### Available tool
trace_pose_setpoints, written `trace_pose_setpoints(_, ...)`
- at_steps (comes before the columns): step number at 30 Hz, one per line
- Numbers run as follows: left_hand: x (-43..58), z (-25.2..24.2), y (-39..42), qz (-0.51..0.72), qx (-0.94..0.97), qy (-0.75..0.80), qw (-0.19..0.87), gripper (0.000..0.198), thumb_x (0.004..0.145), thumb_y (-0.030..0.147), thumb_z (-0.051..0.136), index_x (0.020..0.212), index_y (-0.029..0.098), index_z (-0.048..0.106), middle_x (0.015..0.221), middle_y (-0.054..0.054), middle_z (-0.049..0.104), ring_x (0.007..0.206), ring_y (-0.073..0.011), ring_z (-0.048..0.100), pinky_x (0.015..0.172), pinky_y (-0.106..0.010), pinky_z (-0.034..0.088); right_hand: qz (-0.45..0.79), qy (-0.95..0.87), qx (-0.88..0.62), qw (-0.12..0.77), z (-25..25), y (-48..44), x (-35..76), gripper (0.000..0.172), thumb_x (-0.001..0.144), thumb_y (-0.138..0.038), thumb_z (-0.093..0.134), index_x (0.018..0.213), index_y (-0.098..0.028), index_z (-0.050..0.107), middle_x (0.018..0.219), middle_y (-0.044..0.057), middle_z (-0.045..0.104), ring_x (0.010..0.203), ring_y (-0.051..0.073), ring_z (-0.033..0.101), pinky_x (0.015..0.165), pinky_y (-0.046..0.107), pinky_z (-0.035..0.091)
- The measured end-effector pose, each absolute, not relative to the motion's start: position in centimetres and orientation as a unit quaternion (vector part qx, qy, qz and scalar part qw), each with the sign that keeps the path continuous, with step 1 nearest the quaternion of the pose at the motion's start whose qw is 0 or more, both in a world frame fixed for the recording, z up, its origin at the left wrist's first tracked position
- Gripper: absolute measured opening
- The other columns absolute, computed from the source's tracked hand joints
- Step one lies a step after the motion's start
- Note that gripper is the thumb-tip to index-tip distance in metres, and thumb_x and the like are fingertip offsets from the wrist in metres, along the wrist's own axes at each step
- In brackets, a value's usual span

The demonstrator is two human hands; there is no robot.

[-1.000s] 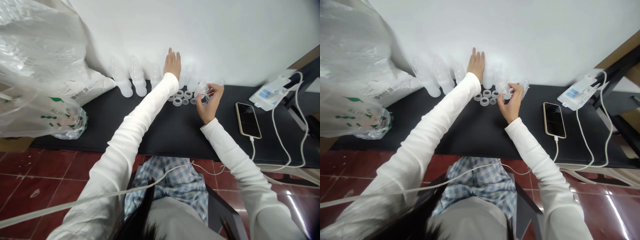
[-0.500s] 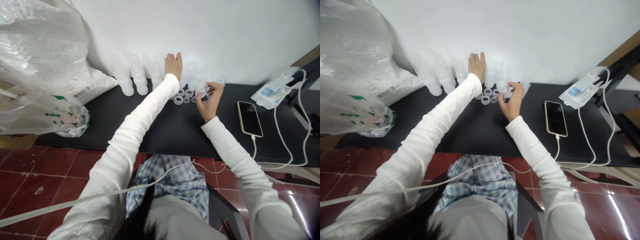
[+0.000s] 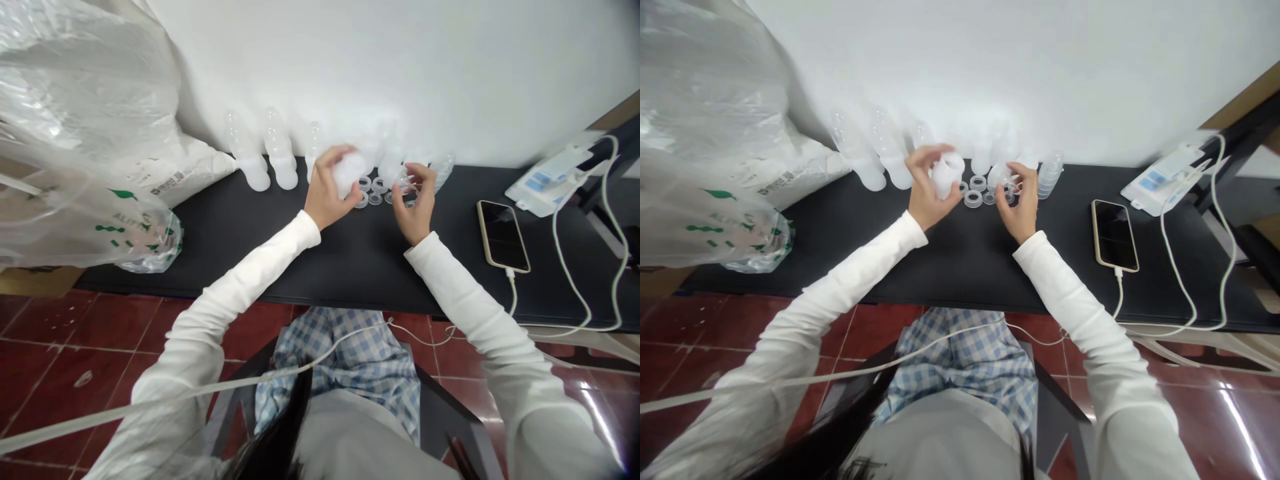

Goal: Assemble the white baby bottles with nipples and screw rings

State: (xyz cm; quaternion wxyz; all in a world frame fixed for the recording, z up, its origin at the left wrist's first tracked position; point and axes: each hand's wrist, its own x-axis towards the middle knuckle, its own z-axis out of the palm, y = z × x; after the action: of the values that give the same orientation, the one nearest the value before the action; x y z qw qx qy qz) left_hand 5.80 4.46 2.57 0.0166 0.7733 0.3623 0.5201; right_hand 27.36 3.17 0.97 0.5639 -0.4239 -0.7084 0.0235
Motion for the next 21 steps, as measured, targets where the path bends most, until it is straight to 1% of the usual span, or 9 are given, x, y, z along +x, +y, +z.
trace_pose_setpoints(3, 5.0, 0.1, 2.8, 0.478, 0.807, 0.344, 0.051, 0.066, 0.098, 0.050, 0.054, 0.147, 0.027, 0.016, 0.144, -0.016, 0.051, 0.139, -0.0274, 0.055, 0.114, -0.050, 0.049, 0.104, -0.727, -0.398, 0.549, 1.1, 2.9, 26.8, 0.040, 0.097, -0.057, 0.053, 0.128, -0.030, 0.056, 0.123, 0.007, 0.063, 0.109, 0.023, 0.065, 0.084, 0.039, 0.058)
trace_pose_setpoints(6, 4.4, -0.7, 2.5, 0.455, 0.826, 0.323, 0.078, 0.066, 0.096, 0.046, 0.061, 0.145, 0.025, 0.023, 0.146, -0.017, 0.050, 0.131, -0.0237, 0.061, 0.110, -0.045, 0.054, 0.172, -0.740, -0.381, 0.526, 1.3, 2.8, 26.7, 0.042, 0.096, -0.058, 0.056, 0.127, -0.031, 0.059, 0.124, 0.006, 0.066, 0.114, 0.023, 0.066, 0.086, 0.036, 0.060)
trace_pose_setpoints(8, 4.1, -0.6, 2.6, 0.437, 0.831, 0.337, 0.072, 0.059, 0.094, 0.044, 0.064, 0.141, 0.023, 0.035, 0.143, -0.016, 0.053, 0.131, -0.0238, 0.062, 0.110, -0.044, 0.054, 0.207, -0.749, -0.371, 0.509, 1.6, 2.8, 26.9, 0.041, 0.095, -0.058, 0.060, 0.124, -0.030, 0.063, 0.123, 0.005, 0.067, 0.115, 0.023, 0.066, 0.087, 0.036, 0.060)
trace_pose_setpoints(11, 3.7, 0.0, 2.4, 0.402, 0.833, 0.378, 0.042, 0.044, 0.093, 0.041, 0.065, 0.130, 0.021, 0.052, 0.133, -0.013, 0.063, 0.129, -0.0252, 0.062, 0.110, -0.043, 0.052, 0.244, -0.760, -0.362, 0.481, 1.9, 2.8, 27.3, 0.040, 0.093, -0.057, 0.063, 0.122, -0.030, 0.067, 0.127, 0.005, 0.069, 0.115, 0.023, 0.067, 0.088, 0.036, 0.059)
trace_pose_setpoints(14, 3.5, 0.5, 2.1, 0.361, 0.831, 0.423, 0.019, 0.042, 0.091, 0.043, 0.068, 0.127, 0.022, 0.062, 0.127, -0.011, 0.070, 0.123, -0.0271, 0.066, 0.106, -0.044, 0.051, 0.270, -0.776, -0.350, 0.450, 1.9, 2.9, 27.4, 0.041, 0.092, -0.057, 0.065, 0.121, -0.030, 0.069, 0.128, 0.005, 0.070, 0.115, 0.023, 0.067, 0.089, 0.037, 0.059)
trace_pose_setpoints(18, 3.6, 0.8, 1.8, 0.325, 0.825, 0.461, 0.027, 0.042, 0.089, 0.045, 0.072, 0.127, 0.026, 0.066, 0.125, -0.008, 0.074, 0.117, -0.0264, 0.070, 0.098, -0.040, 0.052, 0.295, -0.786, -0.331, 0.431, 1.8, 3.1, 27.4, 0.039, 0.088, -0.054, 0.070, 0.119, -0.030, 0.072, 0.123, 0.005, 0.073, 0.114, 0.024, 0.067, 0.089, 0.039, 0.060)
trace_pose_setpoints(21, 3.3, 0.8, 2.1, 0.330, 0.822, 0.460, 0.066, 0.047, 0.084, 0.043, 0.078, 0.126, 0.026, 0.064, 0.128, -0.006, 0.073, 0.117, -0.0249, 0.070, 0.100, -0.038, 0.052, 0.314, -0.781, -0.321, 0.433, 1.6, 3.1, 27.5, 0.033, 0.085, -0.050, 0.075, 0.112, -0.030, 0.074, 0.122, 0.005, 0.074, 0.118, 0.024, 0.067, 0.093, 0.041, 0.060)
